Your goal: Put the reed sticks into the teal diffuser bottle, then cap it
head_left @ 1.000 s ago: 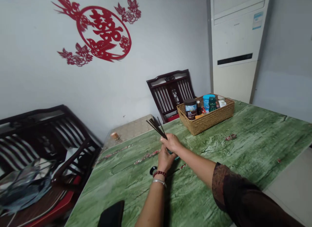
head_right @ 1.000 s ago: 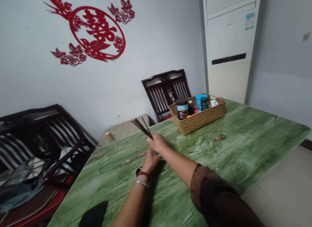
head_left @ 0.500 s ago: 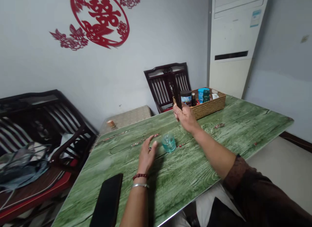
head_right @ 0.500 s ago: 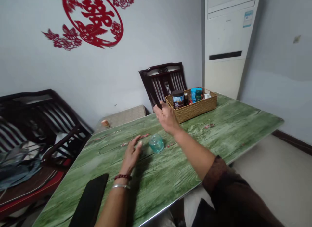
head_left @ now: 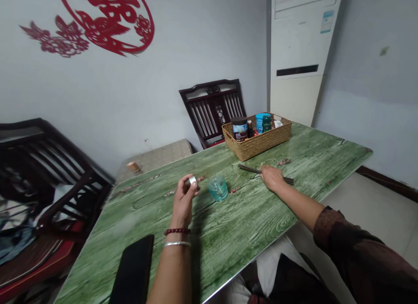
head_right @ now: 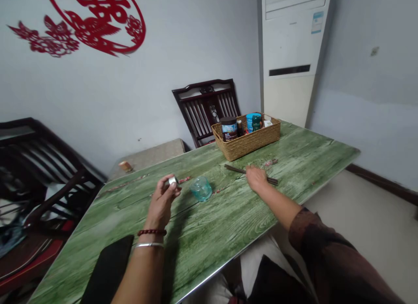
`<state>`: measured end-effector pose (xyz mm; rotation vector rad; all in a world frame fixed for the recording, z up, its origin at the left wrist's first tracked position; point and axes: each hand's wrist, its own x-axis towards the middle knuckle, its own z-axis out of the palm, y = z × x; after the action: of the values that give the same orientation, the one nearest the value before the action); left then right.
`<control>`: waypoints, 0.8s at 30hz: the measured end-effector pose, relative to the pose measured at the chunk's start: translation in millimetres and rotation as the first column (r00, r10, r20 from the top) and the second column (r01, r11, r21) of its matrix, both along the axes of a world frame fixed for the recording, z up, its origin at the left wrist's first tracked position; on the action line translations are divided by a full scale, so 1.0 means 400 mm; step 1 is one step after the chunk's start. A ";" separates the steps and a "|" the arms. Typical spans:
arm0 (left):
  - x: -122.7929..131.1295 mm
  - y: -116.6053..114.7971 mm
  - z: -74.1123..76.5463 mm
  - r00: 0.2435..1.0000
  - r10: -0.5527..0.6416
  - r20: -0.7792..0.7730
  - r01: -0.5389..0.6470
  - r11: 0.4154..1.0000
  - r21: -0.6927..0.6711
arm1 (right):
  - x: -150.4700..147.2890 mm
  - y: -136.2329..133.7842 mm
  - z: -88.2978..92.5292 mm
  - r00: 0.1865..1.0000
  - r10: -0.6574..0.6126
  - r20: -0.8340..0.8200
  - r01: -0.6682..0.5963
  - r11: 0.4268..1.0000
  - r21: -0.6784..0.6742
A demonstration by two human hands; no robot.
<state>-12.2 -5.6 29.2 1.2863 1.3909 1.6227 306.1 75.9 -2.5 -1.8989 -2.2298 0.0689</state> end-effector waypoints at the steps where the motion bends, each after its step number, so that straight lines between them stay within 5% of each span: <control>1: 0.019 0.004 0.006 0.999 -0.007 0.046 0.005 0.999 0.045 | -0.001 -0.001 -0.002 1.000 -0.003 0.005 0.003 1.000 0.019; 6: 0.082 0.032 -0.017 1.000 -0.023 -0.015 0.025 0.984 0.175 | -0.001 -0.003 -0.011 0.999 0.000 0.049 -0.005 0.994 0.107; 14: 0.109 0.050 -0.054 0.985 -0.037 -0.167 0.058 0.991 0.121 | -0.009 -0.019 0.014 0.997 0.045 0.057 -0.055 0.980 0.192; 19: 0.103 0.063 -0.079 0.984 -0.041 -0.171 0.066 0.988 0.141 | -0.076 -0.047 0.084 0.967 0.250 -0.049 -0.226 0.929 0.292; 24: 0.094 0.063 -0.084 0.964 -0.044 -0.261 0.077 0.990 0.116 | -0.200 -0.039 0.093 0.801 0.504 -0.324 -0.484 0.863 0.147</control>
<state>25.4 19.4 -4.6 1.6462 1.4018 1.5648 226.1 60.4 34.6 -1.1092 -2.3647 0.3901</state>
